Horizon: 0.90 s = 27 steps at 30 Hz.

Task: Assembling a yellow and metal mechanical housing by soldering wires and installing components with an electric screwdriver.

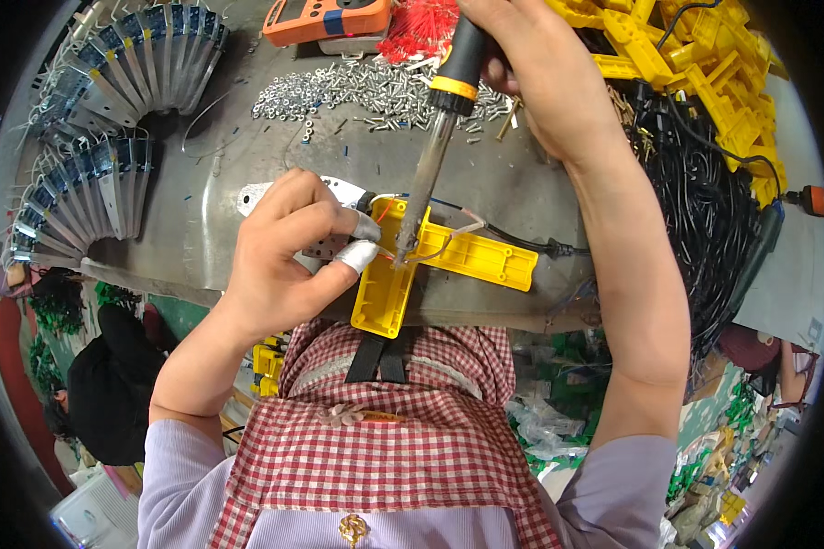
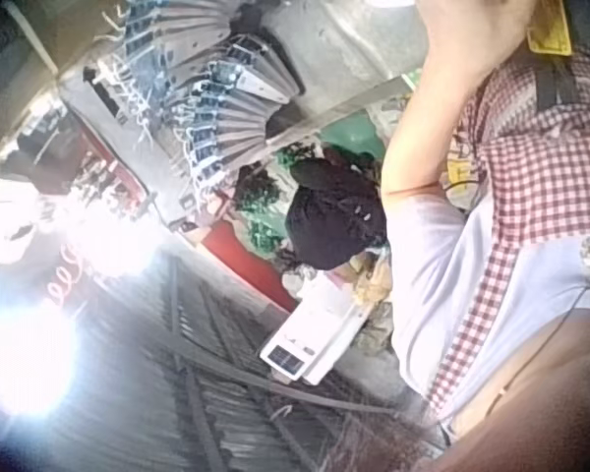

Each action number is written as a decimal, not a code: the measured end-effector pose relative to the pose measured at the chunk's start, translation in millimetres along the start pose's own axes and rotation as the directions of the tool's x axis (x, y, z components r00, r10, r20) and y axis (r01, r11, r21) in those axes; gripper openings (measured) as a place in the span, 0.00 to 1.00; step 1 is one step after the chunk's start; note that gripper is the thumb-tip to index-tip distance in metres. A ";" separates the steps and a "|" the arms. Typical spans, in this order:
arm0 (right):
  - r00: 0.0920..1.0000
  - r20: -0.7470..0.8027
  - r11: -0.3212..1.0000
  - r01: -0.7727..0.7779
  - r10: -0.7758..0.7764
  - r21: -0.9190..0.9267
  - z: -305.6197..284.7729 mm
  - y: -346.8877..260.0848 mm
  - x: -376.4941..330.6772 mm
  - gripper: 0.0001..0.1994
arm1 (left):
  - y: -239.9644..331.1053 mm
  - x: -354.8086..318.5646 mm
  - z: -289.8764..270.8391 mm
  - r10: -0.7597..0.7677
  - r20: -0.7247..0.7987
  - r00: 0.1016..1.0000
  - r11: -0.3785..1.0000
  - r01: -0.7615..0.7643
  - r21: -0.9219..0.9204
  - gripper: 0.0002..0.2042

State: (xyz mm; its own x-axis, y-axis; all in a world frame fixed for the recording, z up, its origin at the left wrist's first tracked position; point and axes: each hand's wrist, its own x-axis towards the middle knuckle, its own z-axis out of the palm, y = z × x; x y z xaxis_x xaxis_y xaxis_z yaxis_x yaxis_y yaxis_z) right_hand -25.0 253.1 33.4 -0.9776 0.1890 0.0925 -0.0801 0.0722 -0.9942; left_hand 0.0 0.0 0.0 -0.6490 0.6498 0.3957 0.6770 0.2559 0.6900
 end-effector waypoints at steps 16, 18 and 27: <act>0.990 -0.058 0.986 -0.133 0.127 -0.104 21.2 -22.8 -6.2 0.10 | 3.9 -2.9 1.2 0.043 -0.014 0.999 0.998 -0.042 0.042 0.09; 0.986 -0.079 0.980 -0.154 0.145 -0.128 19.7 -24.1 -7.0 0.10 | 4.4 -3.9 1.4 0.036 -0.012 0.999 0.999 -0.035 0.029 0.09; 0.997 0.003 0.993 -0.081 0.082 -0.082 16.9 -17.0 -9.1 0.11 | 5.2 -6.7 2.2 0.031 0.006 1.000 0.999 -0.031 0.021 0.09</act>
State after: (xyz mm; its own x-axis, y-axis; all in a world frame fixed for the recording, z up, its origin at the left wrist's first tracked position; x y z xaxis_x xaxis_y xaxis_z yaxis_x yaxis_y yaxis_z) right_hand -18.1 233.6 48.6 -0.9814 0.1916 0.0107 0.0159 0.1367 -0.9905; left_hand 8.6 -1.5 -0.4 -0.6255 0.6617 0.4133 0.7041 0.2506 0.6645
